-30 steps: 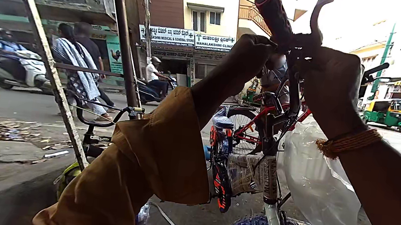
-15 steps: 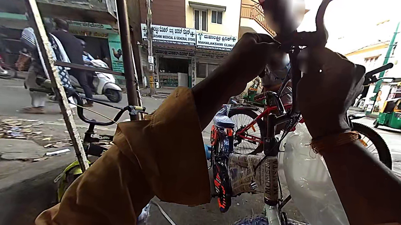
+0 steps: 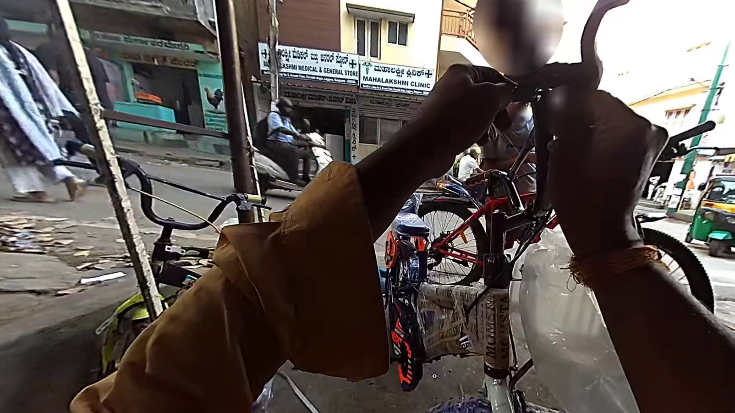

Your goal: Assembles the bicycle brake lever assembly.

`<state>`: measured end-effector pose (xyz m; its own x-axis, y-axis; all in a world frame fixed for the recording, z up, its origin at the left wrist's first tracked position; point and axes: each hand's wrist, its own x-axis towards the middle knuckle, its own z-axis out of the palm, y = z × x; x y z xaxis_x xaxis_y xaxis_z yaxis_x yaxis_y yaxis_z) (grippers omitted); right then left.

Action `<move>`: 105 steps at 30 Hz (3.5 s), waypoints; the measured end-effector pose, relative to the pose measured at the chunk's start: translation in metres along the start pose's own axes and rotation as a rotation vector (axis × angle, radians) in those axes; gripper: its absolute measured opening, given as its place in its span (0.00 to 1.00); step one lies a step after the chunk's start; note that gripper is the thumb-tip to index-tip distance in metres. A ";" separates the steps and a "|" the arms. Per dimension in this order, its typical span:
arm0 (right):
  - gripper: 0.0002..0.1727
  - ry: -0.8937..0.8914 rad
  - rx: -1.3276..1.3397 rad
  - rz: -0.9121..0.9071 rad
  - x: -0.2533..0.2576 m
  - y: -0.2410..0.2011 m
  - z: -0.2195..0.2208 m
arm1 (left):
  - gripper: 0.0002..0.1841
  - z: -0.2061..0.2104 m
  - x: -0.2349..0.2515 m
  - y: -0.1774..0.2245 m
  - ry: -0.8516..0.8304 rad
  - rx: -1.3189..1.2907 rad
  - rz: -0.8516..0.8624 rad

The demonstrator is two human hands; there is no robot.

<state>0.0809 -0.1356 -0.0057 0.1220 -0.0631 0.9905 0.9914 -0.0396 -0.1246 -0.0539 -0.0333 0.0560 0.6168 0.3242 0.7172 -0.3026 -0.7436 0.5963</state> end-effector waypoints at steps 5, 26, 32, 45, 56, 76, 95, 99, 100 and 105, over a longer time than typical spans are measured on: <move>0.15 -0.021 -0.056 0.039 -0.007 -0.007 0.002 | 0.11 0.000 0.000 0.000 0.000 -0.027 -0.004; 0.15 -0.022 -0.144 0.035 -0.002 0.001 -0.001 | 0.12 -0.001 0.000 -0.001 -0.005 -0.003 0.018; 0.16 -0.044 -0.245 -0.049 -0.001 -0.001 -0.007 | 0.12 0.000 -0.001 -0.001 0.004 -0.003 0.019; 0.17 -0.188 -0.196 -0.005 -0.005 -0.024 -0.014 | 0.12 0.001 0.001 -0.002 0.019 -0.003 0.009; 0.15 -0.308 0.083 0.225 0.004 -0.024 -0.019 | 0.13 0.000 0.000 -0.001 0.010 0.003 0.009; 0.12 -0.326 -0.035 0.241 0.012 -0.023 -0.021 | 0.12 0.000 -0.001 -0.002 0.010 -0.010 0.014; 0.08 -0.264 0.534 0.745 0.029 -0.048 -0.022 | 0.09 0.020 0.003 -0.019 -0.010 -0.281 0.048; 0.10 -0.272 0.802 0.992 0.033 -0.061 -0.031 | 0.10 0.045 0.011 -0.050 0.140 -0.418 0.268; 0.10 -0.260 0.811 0.981 0.029 -0.060 -0.035 | 0.09 0.048 0.012 -0.052 0.147 -0.454 0.290; 0.31 -0.321 0.543 0.351 -0.003 -0.044 -0.044 | 0.14 0.043 0.009 -0.049 0.067 -0.415 0.270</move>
<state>0.0350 -0.1775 -0.0062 0.3630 0.3187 0.8756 0.7644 0.4354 -0.4754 -0.0022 -0.0189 0.0174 0.4322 0.1993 0.8795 -0.7174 -0.5148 0.4693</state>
